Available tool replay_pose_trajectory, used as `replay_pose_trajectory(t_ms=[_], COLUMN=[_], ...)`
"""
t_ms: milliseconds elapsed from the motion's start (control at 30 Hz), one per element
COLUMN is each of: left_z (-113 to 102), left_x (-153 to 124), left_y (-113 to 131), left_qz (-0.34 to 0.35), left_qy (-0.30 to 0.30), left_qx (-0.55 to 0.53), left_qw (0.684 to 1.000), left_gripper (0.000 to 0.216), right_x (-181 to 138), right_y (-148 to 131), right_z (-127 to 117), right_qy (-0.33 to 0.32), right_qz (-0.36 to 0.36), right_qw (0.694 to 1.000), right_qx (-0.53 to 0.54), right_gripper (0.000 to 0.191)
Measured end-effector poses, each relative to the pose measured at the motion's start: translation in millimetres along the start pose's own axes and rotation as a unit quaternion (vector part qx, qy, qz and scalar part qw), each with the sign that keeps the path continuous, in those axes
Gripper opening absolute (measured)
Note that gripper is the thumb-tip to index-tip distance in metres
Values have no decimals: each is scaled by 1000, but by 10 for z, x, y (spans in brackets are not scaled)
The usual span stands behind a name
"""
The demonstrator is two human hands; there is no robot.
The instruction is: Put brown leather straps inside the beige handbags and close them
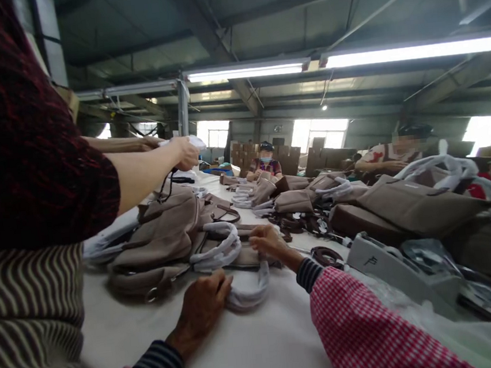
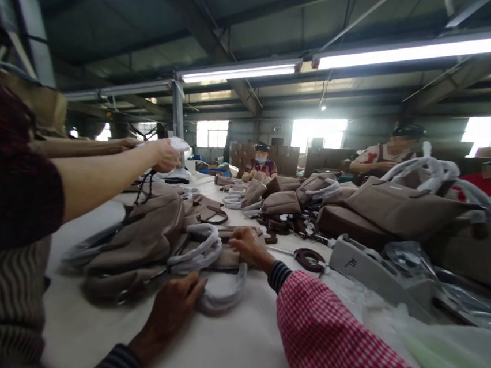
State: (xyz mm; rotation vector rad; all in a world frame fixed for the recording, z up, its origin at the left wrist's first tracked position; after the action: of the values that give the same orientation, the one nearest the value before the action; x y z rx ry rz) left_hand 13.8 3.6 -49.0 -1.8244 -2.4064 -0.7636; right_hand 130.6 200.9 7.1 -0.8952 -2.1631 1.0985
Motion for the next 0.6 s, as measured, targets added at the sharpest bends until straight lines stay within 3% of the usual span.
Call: replay_pose_trajectory(t_ms=[100,200,333,433,500,600], left_z=[-45,-85,-97,-50,10,93], left_x=[-21,-37,-40,-23,-9,-6], left_y=[33,62,84,69,36,-47], left_qz=[-4,-3,2,7,15,27], left_qy=[5,10,15,16,14,14], left_qx=[8,12,17,21,21,20], left_qw=[1000,1000,1000,1000,1000,999], left_gripper=[29,32,32,32,33,29], right_x=[-45,-44,-112,-190,-179,-28], right_y=[-167,-422,-724,-926,-1024,-1065], right_z=[281,417,532,675,850,1179], right_qy=[-7,56,139,147,106,28], right_qz=[-49,-111,-160,-206,-217,-128], right_qw=[999,988,943,921,940,991], right_qx=[-15,-87,-255,-296,-242,4], right_gripper=[23,36,29,24,31,49])
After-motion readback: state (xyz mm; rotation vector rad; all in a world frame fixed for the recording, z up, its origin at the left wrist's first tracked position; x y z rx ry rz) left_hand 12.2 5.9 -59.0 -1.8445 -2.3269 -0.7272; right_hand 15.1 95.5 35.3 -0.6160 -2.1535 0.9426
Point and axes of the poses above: each hand's wrist, its own x-axis towards the middle knuckle, its own z-axis out of the palm, y = z × x, the point moved 5 cm from there along x, towards the middle knuckle, and after that the axes turned 4 degrees about z, right-handed, at the moved point
